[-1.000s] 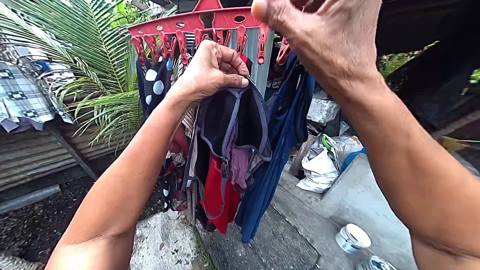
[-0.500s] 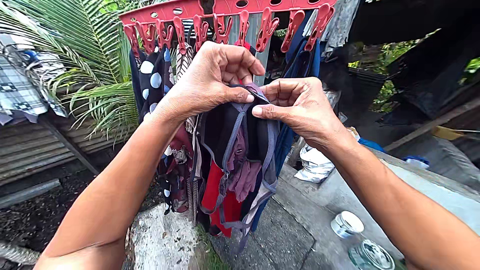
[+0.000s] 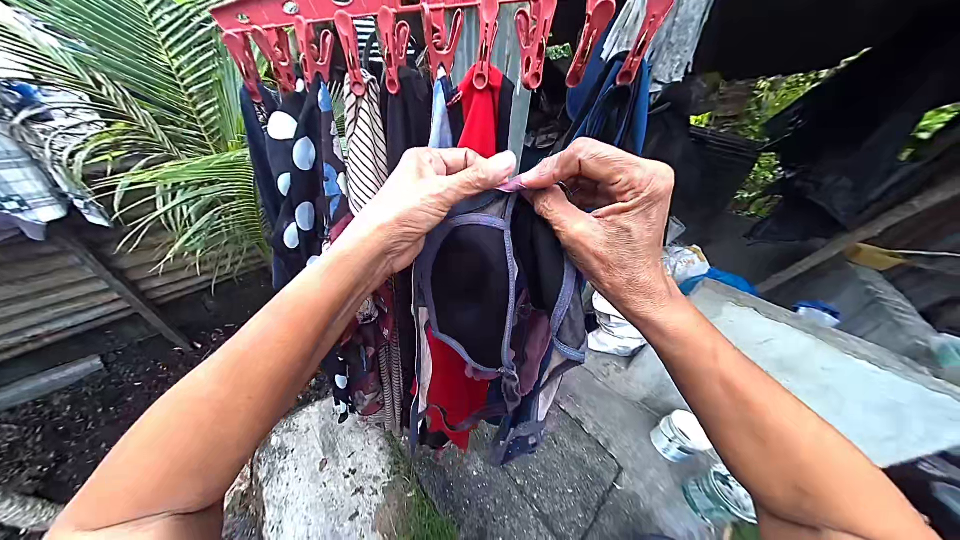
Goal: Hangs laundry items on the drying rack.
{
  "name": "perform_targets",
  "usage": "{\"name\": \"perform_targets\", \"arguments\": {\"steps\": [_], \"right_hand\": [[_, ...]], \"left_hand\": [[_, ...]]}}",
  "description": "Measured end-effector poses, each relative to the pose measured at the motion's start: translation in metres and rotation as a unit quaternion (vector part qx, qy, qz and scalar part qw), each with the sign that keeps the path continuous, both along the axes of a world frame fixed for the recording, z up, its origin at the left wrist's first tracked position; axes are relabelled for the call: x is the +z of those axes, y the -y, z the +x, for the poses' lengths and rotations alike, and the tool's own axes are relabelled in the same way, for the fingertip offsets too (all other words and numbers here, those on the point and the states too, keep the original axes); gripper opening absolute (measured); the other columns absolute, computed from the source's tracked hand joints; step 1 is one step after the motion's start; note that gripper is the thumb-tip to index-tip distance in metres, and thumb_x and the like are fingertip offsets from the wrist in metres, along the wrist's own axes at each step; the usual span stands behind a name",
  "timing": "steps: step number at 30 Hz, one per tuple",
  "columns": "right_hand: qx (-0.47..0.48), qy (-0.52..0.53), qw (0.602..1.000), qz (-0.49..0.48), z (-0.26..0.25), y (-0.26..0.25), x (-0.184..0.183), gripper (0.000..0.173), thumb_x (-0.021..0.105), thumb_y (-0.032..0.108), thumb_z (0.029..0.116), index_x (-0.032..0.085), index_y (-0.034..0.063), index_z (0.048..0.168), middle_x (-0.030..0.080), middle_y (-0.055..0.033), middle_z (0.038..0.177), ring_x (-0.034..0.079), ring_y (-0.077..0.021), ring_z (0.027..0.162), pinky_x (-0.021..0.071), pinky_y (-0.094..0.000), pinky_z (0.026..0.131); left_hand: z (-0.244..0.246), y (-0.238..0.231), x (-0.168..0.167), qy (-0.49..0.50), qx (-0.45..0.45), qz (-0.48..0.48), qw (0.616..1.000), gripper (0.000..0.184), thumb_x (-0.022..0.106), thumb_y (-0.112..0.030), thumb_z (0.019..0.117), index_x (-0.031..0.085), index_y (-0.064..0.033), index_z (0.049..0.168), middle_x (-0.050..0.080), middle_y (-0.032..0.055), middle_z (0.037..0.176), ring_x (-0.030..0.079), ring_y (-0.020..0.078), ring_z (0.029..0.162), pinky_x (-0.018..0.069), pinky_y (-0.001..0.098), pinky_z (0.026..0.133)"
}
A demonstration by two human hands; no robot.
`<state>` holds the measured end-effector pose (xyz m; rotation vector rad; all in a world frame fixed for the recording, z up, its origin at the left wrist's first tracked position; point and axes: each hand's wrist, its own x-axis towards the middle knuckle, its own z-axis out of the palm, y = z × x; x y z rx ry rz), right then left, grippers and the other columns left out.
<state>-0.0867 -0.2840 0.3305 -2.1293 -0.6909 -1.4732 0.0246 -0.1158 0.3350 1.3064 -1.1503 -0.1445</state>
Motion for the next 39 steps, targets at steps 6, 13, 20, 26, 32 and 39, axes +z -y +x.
{"name": "perform_targets", "arguments": {"steps": [6, 13, 20, 26, 32, 39], "right_hand": [[0.021, -0.02, 1.0, 0.011, 0.001, 0.008, 0.006, 0.007, 0.072, -0.003, 0.0865, 0.074, 0.0013, 0.092, 0.075, -0.003, 0.088, 0.068, -0.0014, 0.076, 0.0561, -0.0174, 0.068], [0.061, -0.134, 0.988, 0.054, 0.003, 0.015, 0.009, 0.013, 0.074, -0.002, 0.0847, 0.072, 0.0008, 0.097, 0.075, -0.002, 0.087, 0.069, -0.0028, 0.073, 0.0595, -0.0194, 0.069], [-0.121, -0.093, 0.982, -0.108, -0.023, 0.004, 0.119, 0.025, 0.069, 0.027, 0.0966, 0.075, 0.0086, 0.112, 0.076, 0.0017, 0.103, 0.071, -0.0016, 0.09, 0.0596, -0.022, 0.08], [-0.343, -0.279, 0.87, -0.22, 0.024, -0.017, 0.201, 0.064, 0.06, 0.064, 0.0937, 0.072, 0.0074, 0.12, 0.071, -0.0112, 0.107, 0.066, -0.0234, 0.098, 0.0496, -0.0527, 0.086], [-0.299, -0.445, 0.831, -0.147, 0.039, -0.02, 0.216, 0.028, 0.066, 0.036, 0.0978, 0.073, 0.0098, 0.096, 0.069, 0.0008, 0.077, 0.062, -0.0047, 0.064, 0.0511, -0.0235, 0.064], [-0.21, -0.491, 0.844, -0.048, 0.042, -0.002, 0.204, 0.018, 0.067, 0.024, 0.0988, 0.069, 0.0061, 0.098, 0.074, -0.0041, 0.082, 0.073, -0.0101, 0.069, 0.058, -0.0208, 0.06]], "left_hand": [[-0.001, -0.013, 0.03, 0.039, -0.023, 0.113, 0.993, 0.012, 0.07, -0.005, 0.0945, 0.074, -0.0052, 0.083, 0.072, -0.0008, 0.071, 0.068, 0.0016, 0.065, 0.0575, 0.0172, 0.062], [0.005, -0.009, 0.034, 0.252, 0.003, 0.102, 0.962, 0.013, 0.066, -0.002, 0.0932, 0.067, -0.0055, 0.081, 0.062, -0.0044, 0.061, 0.056, -0.002, 0.054, 0.0456, 0.0143, 0.052], [0.023, -0.005, 0.029, 0.37, 0.105, 0.124, 0.915, 0.015, 0.065, -0.014, 0.0936, 0.067, -0.0099, 0.079, 0.059, -0.0032, 0.063, 0.054, 0.0067, 0.059, 0.0435, 0.0318, 0.058], [0.029, -0.007, 0.039, 0.371, 0.143, 0.084, 0.914, 0.013, 0.064, -0.014, 0.0957, 0.069, -0.007, 0.086, 0.059, -0.0017, 0.067, 0.053, 0.0069, 0.061, 0.0434, 0.0311, 0.059], [0.035, -0.007, 0.066, 0.334, 0.141, 0.056, 0.93, 0.012, 0.068, -0.012, 0.0934, 0.068, -0.0067, 0.082, 0.061, -0.0036, 0.065, 0.053, 0.0009, 0.058, 0.0437, 0.0233, 0.058], [0.03, -0.002, 0.078, 0.334, 0.136, 0.071, 0.93, 0.01, 0.07, -0.009, 0.0913, 0.07, -0.008, 0.081, 0.064, -0.004, 0.067, 0.056, 0.0004, 0.06, 0.0457, 0.0221, 0.06]]}}
